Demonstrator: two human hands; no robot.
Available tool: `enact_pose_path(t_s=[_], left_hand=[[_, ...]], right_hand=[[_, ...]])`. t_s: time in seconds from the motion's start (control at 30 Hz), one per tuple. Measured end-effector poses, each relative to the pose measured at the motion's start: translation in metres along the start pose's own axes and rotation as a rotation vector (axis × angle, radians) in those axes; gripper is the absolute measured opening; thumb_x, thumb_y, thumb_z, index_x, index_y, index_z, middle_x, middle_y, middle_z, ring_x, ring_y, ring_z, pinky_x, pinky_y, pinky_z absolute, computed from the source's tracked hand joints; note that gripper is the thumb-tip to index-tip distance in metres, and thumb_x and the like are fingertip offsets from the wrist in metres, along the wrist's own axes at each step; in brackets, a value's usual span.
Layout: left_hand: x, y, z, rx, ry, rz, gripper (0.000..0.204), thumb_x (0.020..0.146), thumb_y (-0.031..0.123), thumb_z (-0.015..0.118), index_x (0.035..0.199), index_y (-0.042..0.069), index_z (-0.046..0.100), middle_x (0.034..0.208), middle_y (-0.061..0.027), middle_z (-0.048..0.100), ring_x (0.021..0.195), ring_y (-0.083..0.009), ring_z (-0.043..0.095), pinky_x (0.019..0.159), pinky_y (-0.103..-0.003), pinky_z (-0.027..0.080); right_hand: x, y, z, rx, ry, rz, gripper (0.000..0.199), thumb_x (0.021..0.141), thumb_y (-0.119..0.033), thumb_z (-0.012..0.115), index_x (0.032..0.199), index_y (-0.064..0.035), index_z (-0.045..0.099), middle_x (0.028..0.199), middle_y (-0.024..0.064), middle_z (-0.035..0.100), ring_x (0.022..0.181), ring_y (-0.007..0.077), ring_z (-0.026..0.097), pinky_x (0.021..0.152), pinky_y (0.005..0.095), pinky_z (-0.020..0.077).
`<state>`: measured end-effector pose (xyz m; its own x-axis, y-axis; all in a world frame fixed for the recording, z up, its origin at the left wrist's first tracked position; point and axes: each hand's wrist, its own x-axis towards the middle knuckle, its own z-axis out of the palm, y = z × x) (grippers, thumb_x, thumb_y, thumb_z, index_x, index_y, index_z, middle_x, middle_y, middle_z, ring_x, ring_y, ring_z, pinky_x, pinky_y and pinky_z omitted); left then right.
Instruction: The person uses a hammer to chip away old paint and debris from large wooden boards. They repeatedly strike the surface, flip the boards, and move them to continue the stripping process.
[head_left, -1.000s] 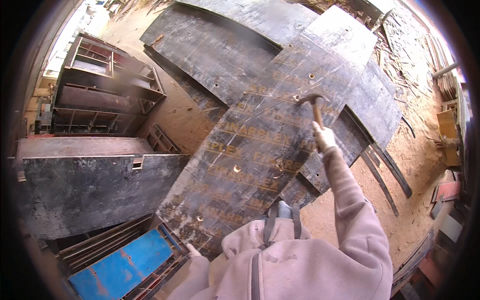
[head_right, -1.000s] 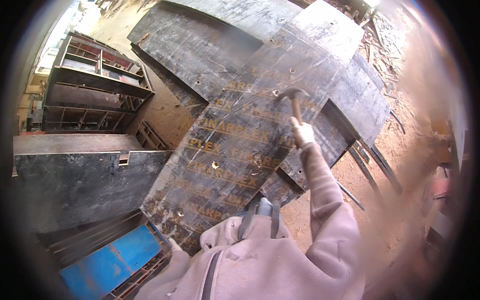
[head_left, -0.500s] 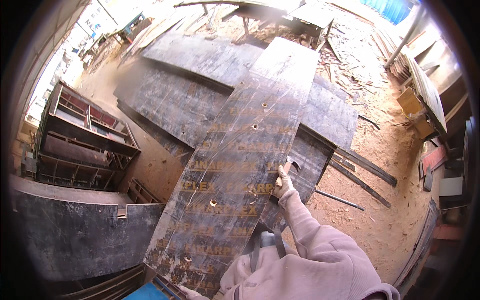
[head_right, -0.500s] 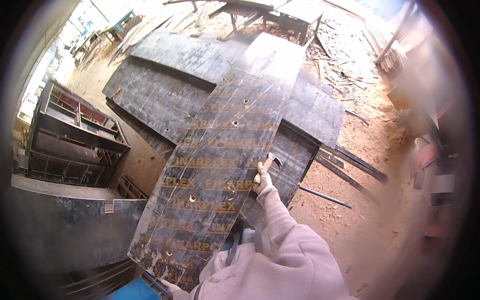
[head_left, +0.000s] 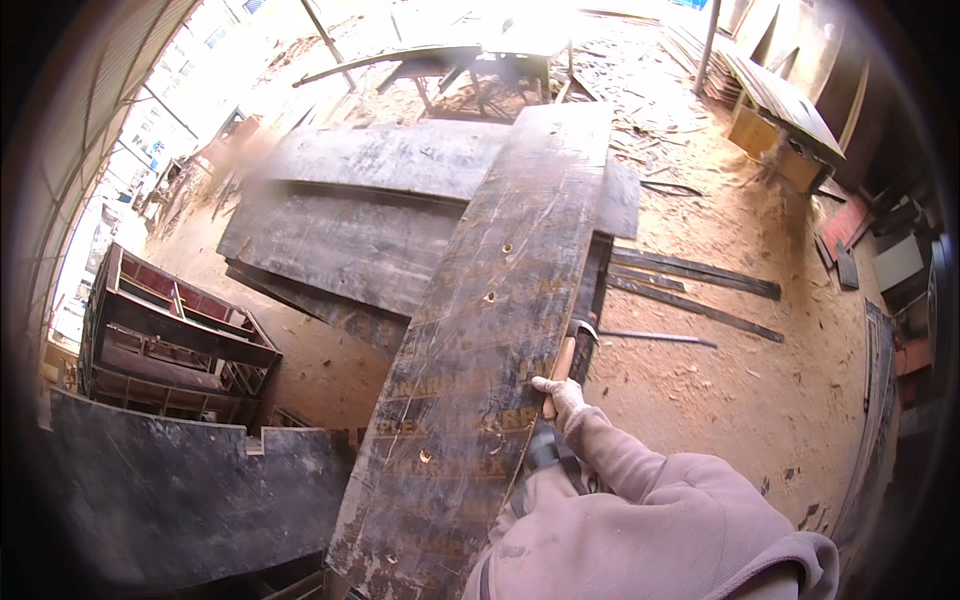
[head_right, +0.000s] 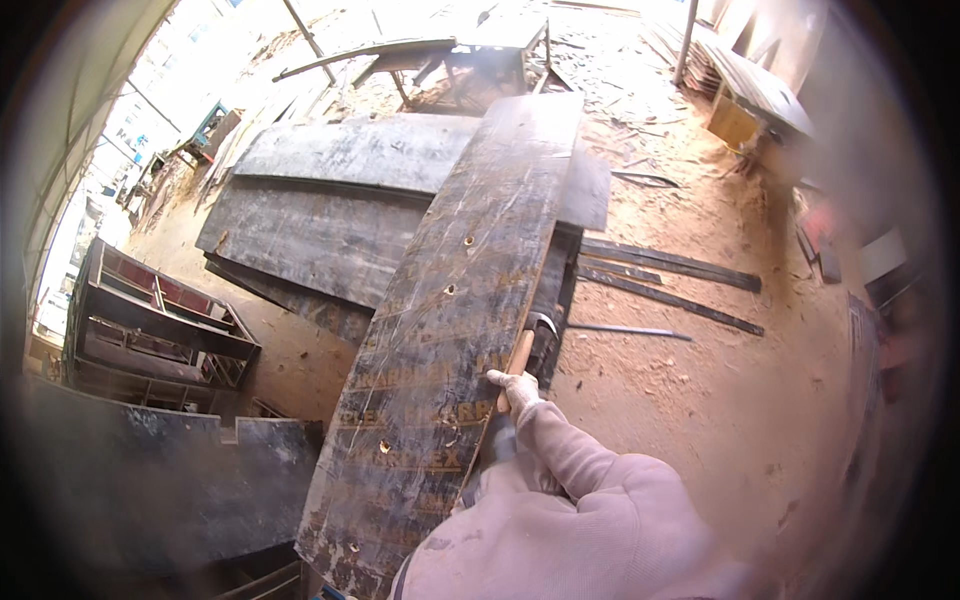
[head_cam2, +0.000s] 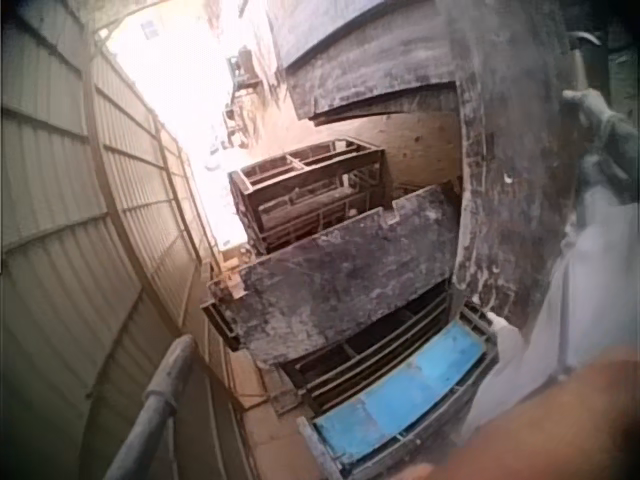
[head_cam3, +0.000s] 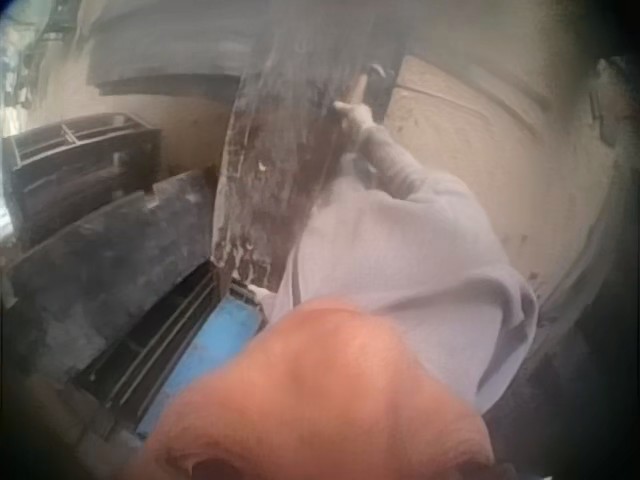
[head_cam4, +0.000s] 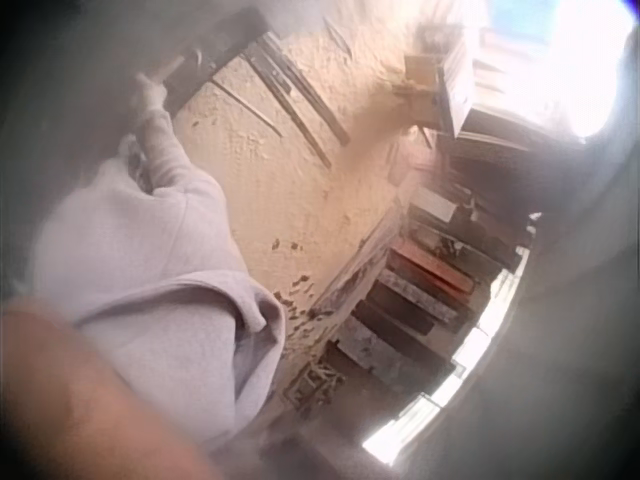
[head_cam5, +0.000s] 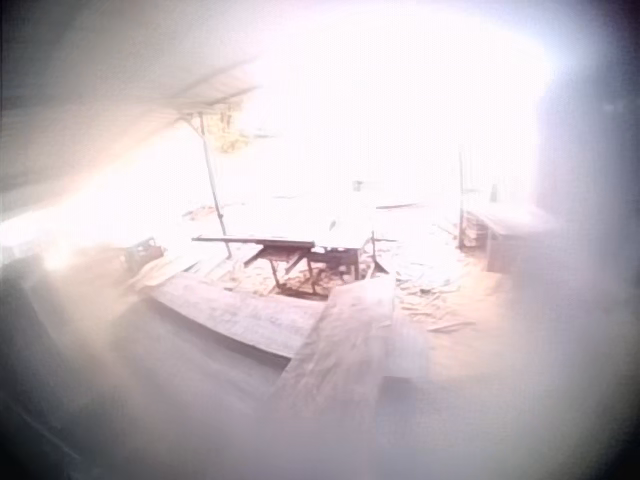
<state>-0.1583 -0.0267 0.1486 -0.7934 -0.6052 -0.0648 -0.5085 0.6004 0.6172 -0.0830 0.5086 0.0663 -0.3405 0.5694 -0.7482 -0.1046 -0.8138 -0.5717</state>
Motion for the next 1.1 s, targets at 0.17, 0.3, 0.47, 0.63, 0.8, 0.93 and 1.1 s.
enact_pose_path(t_s=[0.17,0.3,0.47,0.63,0.8,0.93,1.1], left_hand=[[0.002,-0.057,-0.045,0.004,0.010,0.112,0.070,0.096,0.066,0.056,0.117,0.000,0.071,0.101,-0.0175,0.072,0.093,-0.0293,0.066,0.084,-0.042,0.051],[0.008,-0.077,-0.073,0.013,-0.017,0.192,0.070,0.096,0.065,0.056,0.116,0.000,0.071,0.100,-0.0177,0.072,0.092,-0.0294,0.067,0.083,-0.042,0.052],[0.024,-0.063,-0.094,0.060,-0.080,0.374,0.069,0.096,0.065,0.056,0.114,0.000,0.072,0.098,-0.0180,0.072,0.091,-0.0294,0.067,0.082,-0.041,0.052],[0.037,-0.010,-0.084,0.084,-0.196,0.596,0.069,0.097,0.064,0.056,0.113,-0.001,0.073,0.096,-0.0183,0.073,0.089,-0.0295,0.067,0.081,-0.041,0.052],[-0.021,0.054,-0.064,0.078,-0.336,0.893,0.068,0.097,0.063,0.056,0.112,-0.001,0.073,0.094,-0.0185,0.073,0.088,-0.0295,0.068,0.080,-0.041,0.052],[-0.123,0.095,-0.055,0.056,-0.476,1.091,0.068,0.097,0.063,0.056,0.111,-0.001,0.074,0.093,-0.0187,0.074,0.087,-0.0296,0.068,0.079,-0.041,0.052],[-0.250,0.142,-0.073,0.046,-0.609,1.352,0.068,0.098,0.062,0.056,0.110,-0.002,0.074,0.091,-0.0190,0.074,0.085,-0.0297,0.068,0.078,-0.041,0.052]], right_hand=[[-0.077,0.035,-0.128,0.147,-0.048,0.291,0.015,0.090,-0.013,0.076,0.098,-0.0030,0.068,0.071,0.0055,0.067,0.041,0.0163,0.046,0.039,0.0325,0.0337],[-0.112,0.063,-0.208,0.319,0.108,0.307,0.013,0.093,-0.015,0.073,0.093,-0.0044,0.066,0.063,0.0068,0.063,0.035,0.0200,0.040,0.038,0.0351,0.0308],[-0.137,0.102,-0.307,0.549,0.286,0.309,0.028,0.094,-0.022,0.073,0.074,-0.0121,0.056,0.048,0.0045,0.046,0.031,0.0225,0.029,0.036,0.0402,0.0241],[-0.211,0.153,-0.378,0.634,0.384,0.199,0.038,0.092,-0.023,0.077,0.066,-0.0172,0.050,0.048,0.0047,0.043,0.040,0.0214,0.037,0.043,0.0387,0.0305],[-0.315,0.178,-0.423,1.012,0.534,0.261,0.016,0.091,-0.016,0.079,0.095,-0.0184,0.064,0.054,-0.0043,0.031,0.039,0.0114,0.023,0.036,0.0312,0.0180],[-0.402,0.192,-0.469,0.863,0.831,0.004,0.022,0.089,-0.023,0.081,0.085,-0.0116,0.062,0.060,0.0006,0.045,0.047,0.0174,0.035,0.046,0.0341,0.0312],[-0.501,0.232,-0.525,1.129,0.951,0.341,0.043,0.088,-0.025,0.082,0.065,-0.0132,0.048,0.053,0.0055,0.045,0.047,0.0203,0.040,0.047,0.0384,0.0313]])
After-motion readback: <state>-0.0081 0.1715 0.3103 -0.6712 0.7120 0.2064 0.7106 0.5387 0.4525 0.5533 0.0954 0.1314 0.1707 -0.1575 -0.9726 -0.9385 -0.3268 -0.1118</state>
